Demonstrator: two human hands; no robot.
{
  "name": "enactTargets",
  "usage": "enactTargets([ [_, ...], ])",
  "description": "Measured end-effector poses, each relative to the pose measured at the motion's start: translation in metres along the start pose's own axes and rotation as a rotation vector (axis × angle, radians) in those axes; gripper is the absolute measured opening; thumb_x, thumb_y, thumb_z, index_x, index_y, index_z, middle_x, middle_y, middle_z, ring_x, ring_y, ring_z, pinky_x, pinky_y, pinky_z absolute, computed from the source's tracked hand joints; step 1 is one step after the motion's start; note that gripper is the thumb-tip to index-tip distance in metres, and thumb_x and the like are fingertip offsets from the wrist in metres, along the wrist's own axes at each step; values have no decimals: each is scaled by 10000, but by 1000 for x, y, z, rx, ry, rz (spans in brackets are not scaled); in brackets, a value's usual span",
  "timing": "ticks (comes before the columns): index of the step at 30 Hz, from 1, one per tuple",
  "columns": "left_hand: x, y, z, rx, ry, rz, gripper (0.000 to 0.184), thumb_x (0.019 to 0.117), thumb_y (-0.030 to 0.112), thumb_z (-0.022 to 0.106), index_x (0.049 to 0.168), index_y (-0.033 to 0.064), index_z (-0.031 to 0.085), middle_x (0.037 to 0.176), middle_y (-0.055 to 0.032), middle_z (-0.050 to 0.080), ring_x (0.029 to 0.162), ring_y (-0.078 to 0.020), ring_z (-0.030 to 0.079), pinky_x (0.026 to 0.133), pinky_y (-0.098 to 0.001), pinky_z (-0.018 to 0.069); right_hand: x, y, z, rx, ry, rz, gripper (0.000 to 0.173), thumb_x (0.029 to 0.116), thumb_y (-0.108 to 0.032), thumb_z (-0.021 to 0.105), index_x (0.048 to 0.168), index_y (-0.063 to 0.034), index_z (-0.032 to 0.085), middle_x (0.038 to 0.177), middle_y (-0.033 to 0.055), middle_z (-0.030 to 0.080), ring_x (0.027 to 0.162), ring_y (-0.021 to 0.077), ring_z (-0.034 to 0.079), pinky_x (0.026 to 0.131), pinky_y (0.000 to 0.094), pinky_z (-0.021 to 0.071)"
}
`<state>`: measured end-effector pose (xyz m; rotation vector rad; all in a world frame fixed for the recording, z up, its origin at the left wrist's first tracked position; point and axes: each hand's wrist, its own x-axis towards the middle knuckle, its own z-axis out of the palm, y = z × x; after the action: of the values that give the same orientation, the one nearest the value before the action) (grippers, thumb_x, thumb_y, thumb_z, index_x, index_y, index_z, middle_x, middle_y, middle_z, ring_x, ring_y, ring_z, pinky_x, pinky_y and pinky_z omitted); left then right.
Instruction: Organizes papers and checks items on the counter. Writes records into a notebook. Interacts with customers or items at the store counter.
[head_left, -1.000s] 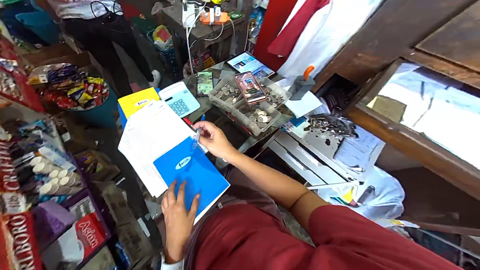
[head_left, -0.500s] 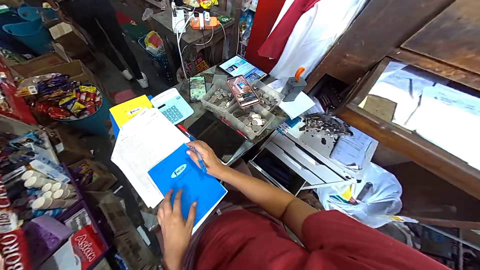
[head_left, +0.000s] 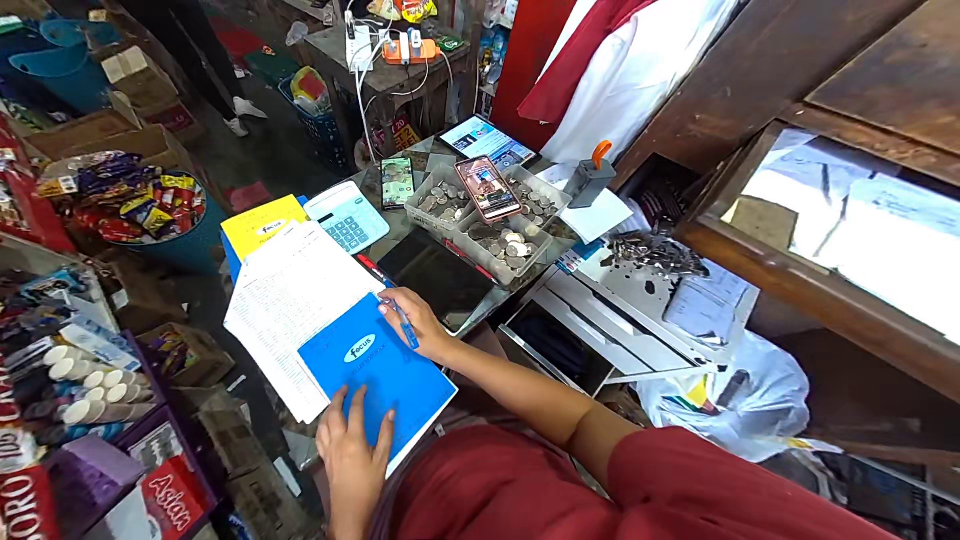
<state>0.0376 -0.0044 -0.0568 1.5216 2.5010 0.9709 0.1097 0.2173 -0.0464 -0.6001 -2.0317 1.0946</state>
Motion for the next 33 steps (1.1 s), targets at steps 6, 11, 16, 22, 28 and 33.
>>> enactTargets([
  [6, 0, 1, 0, -3, 5, -1, 649, 929, 576, 512, 1264, 52, 697, 1389, -273, 562, 1238, -492, 538, 1014, -656, 381, -1, 1, 0, -5, -3, -7, 323, 1044, -177, 531, 1225, 53, 668, 1146, 210, 683, 1112, 275, 647, 1013, 384, 502],
  [11, -1, 1, 0, -8, 11, 0, 649, 931, 571, 513, 1266, 46, 695, 1391, -273, 561, 1238, -492, 539, 1014, -658, 382, -1, 0, 0, -11, -2, -9, 320, 1043, -175, 531, 1217, 55, 671, 1140, 211, 684, 1117, 277, 646, 1017, 384, 499],
  [16, -1, 1, 1, -10, 6, -8, 644, 925, 562, 524, 1267, 44, 695, 1393, -270, 562, 1239, -498, 537, 1017, -658, 380, -1, 0, 0, -13, 1, -7, 311, 1036, -166, 541, 1206, 57, 676, 1135, 211, 686, 1112, 275, 649, 1016, 378, 500],
  [22, 0, 2, 1, -1, 17, -4, 643, 930, 564, 514, 1263, 45, 697, 1387, -269, 568, 1240, -496, 538, 1020, -656, 379, -1, -1, -1, -24, -4, -12, 307, 1039, -161, 537, 1206, 58, 673, 1137, 213, 684, 1105, 279, 650, 1007, 381, 505],
  [28, 0, 2, 1, -3, 14, -8, 639, 918, 551, 528, 1264, 41, 696, 1388, -265, 571, 1241, -496, 540, 1024, -656, 377, -2, 0, 0, -23, 3, -6, 303, 1035, -154, 541, 1206, 58, 674, 1139, 216, 684, 1101, 279, 653, 1000, 377, 509],
  [33, 0, 2, 1, -6, 17, -12, 625, 918, 541, 538, 1262, 45, 698, 1392, -274, 564, 1244, -492, 540, 1020, -657, 380, -1, 1, 1, -23, -3, -2, 310, 1036, -161, 541, 1212, 58, 671, 1142, 215, 684, 1104, 276, 651, 1002, 374, 507],
])
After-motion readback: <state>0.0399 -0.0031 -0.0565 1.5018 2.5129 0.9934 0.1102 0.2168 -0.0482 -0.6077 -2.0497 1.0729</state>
